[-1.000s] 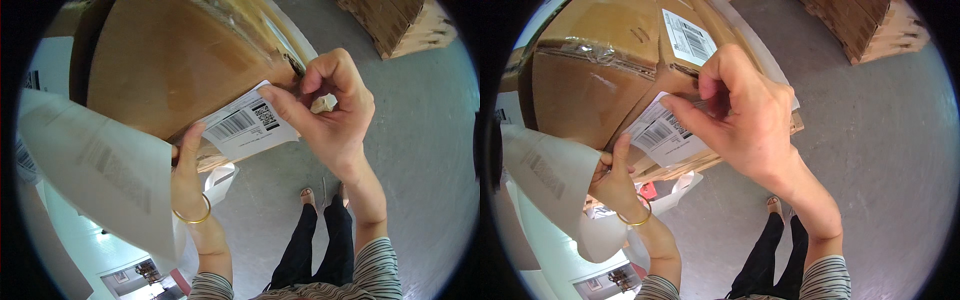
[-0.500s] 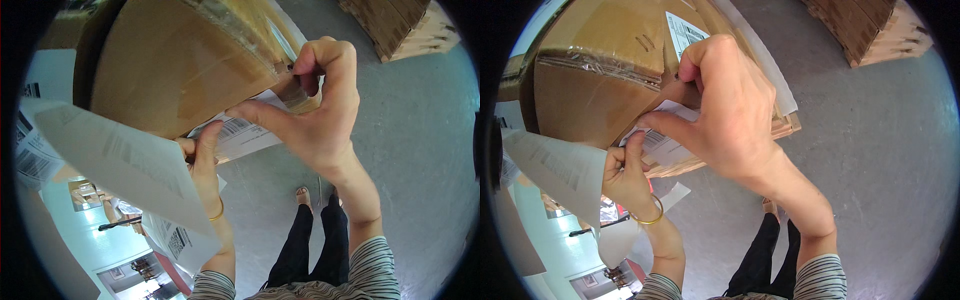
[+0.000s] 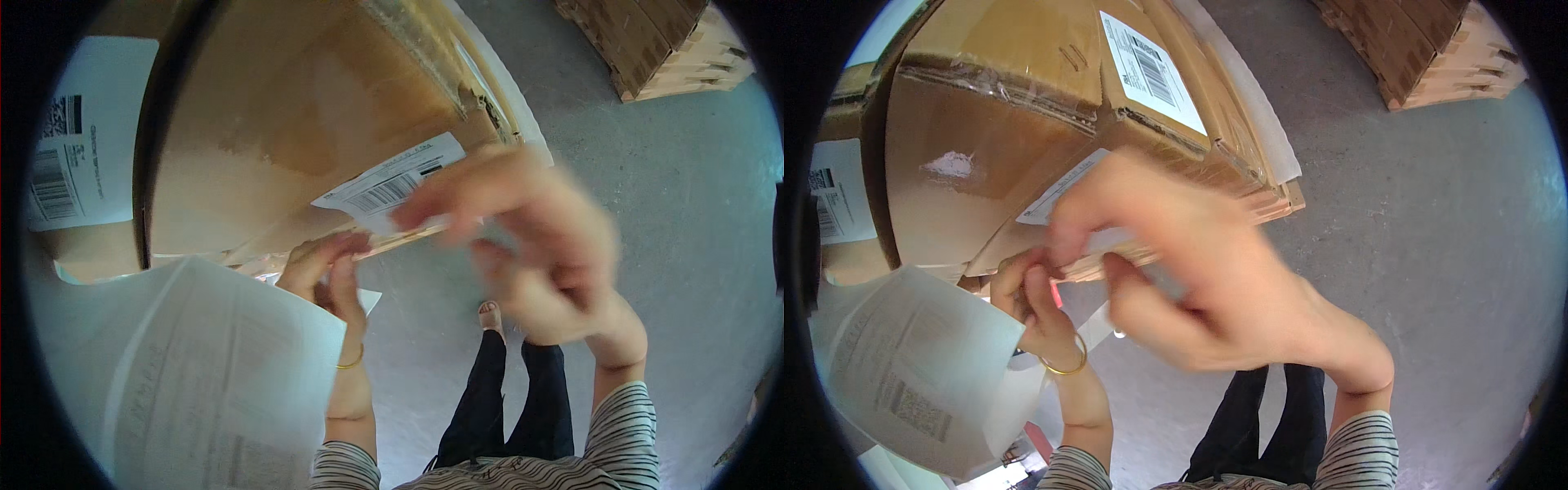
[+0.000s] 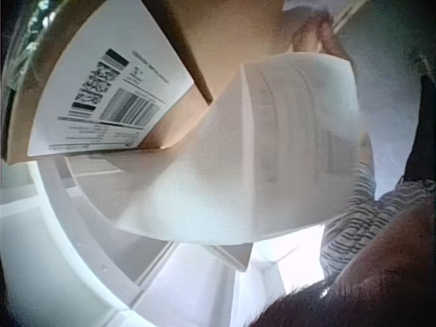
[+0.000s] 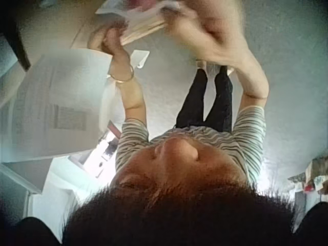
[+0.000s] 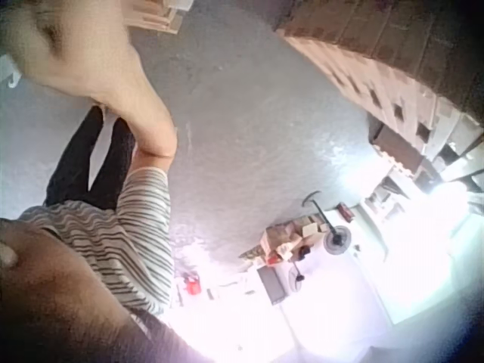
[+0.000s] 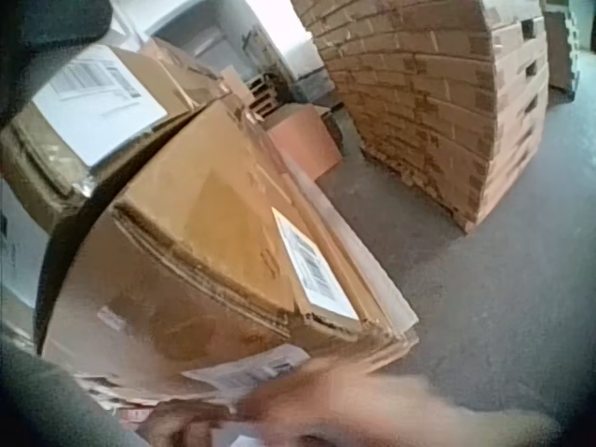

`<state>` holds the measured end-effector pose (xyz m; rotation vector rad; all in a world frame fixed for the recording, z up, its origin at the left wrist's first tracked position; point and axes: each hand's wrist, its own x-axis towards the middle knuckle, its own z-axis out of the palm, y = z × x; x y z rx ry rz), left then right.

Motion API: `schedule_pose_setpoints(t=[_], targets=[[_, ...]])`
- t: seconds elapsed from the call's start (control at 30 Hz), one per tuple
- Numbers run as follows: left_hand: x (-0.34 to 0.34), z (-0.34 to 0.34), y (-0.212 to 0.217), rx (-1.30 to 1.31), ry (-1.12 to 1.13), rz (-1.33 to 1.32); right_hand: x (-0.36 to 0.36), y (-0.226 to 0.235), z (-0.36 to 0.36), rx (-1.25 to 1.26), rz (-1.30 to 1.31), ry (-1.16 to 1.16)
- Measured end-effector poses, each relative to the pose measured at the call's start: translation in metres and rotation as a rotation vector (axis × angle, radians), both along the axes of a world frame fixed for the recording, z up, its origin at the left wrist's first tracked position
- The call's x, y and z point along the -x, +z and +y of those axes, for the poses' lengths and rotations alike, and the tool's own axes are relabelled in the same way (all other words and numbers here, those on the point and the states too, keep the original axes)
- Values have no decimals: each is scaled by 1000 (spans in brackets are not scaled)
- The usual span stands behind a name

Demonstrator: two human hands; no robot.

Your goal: The person picks up a strip of adhesive barcode labels, folds it, and peels off individual labels to stick them onto stacked cardboard boxes.

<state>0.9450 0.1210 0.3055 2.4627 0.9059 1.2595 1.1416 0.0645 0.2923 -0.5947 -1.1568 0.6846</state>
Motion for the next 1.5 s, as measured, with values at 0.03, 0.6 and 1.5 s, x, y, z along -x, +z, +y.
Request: schedule_pose_setpoints(t=[0.03,0.6,1.5], targets=[[-7,-5,11,-5,8,6,2,7,4,19,-69,28],[-12,-8,18,255,11,-147,1,21,-14,358,-297,-116],[5,3,29,342,-142,-108,32,30,10,60,-219,18]])
